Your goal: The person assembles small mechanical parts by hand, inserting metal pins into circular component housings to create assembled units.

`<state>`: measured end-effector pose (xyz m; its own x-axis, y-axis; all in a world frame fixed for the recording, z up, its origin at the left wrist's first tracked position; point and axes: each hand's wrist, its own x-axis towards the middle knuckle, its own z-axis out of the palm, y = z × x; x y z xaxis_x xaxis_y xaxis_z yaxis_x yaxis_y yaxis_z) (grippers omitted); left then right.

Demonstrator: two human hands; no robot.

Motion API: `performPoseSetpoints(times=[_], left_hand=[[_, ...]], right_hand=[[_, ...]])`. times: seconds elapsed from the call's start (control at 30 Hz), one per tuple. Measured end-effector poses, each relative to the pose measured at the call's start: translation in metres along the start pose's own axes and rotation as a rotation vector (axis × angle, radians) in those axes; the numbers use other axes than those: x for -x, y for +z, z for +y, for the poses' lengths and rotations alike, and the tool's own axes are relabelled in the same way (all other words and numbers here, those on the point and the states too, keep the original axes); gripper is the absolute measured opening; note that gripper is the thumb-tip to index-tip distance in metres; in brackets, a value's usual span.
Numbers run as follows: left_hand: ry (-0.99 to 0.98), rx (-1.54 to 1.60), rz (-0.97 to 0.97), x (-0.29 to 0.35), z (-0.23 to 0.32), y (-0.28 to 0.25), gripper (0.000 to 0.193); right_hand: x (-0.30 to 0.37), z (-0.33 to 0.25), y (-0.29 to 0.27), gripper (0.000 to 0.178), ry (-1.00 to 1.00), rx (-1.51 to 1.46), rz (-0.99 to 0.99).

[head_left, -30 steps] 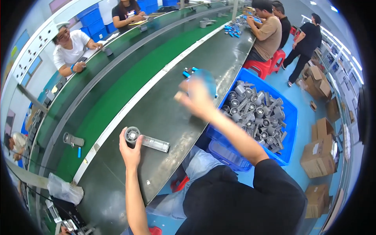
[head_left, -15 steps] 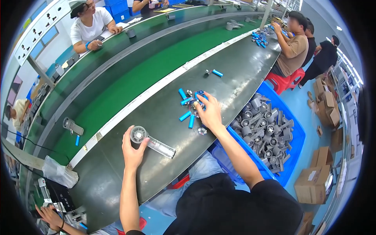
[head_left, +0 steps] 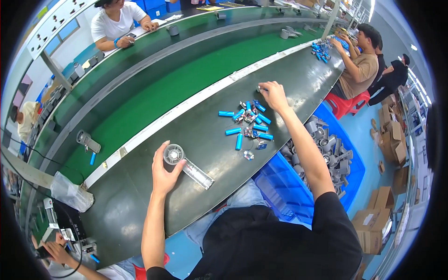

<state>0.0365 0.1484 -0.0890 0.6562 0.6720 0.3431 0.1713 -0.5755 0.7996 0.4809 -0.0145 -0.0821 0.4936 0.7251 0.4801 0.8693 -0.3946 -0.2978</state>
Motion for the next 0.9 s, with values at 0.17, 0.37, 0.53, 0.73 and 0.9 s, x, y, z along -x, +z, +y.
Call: performPoseSetpoints(times=[0.17, 0.37, 0.53, 0.73, 0.9], left_hand=[[-0.006, -0.028, -0.003, -0.002, 0.0, 0.006, 0.067], [0.226, -0.233, 0.184, -0.002, 0.027, -0.005, 0.056], [0.129, 0.287, 0.059, 0.005, 0.072, -0.003, 0.03], [0.036, 0.386, 0.04, 0.035, 0.092, -0.002, 0.025], [-0.212, 0.949, 0.114, 0.048, 0.091, -0.001, 0.023]], right_hand=[[0.016, -0.017, -0.03, 0.029, 0.346, -0.624, -0.012], [0.055, -0.154, -0.07, 0.042, 0.212, -0.941, 0.021], [0.1, -0.234, -0.055, 0.045, -0.172, -0.757, 0.164], [0.12, -0.275, -0.04, 0.041, -0.411, -0.749, 0.062], [0.134, -0.274, -0.029, 0.04, -0.097, -1.109, -0.157]])
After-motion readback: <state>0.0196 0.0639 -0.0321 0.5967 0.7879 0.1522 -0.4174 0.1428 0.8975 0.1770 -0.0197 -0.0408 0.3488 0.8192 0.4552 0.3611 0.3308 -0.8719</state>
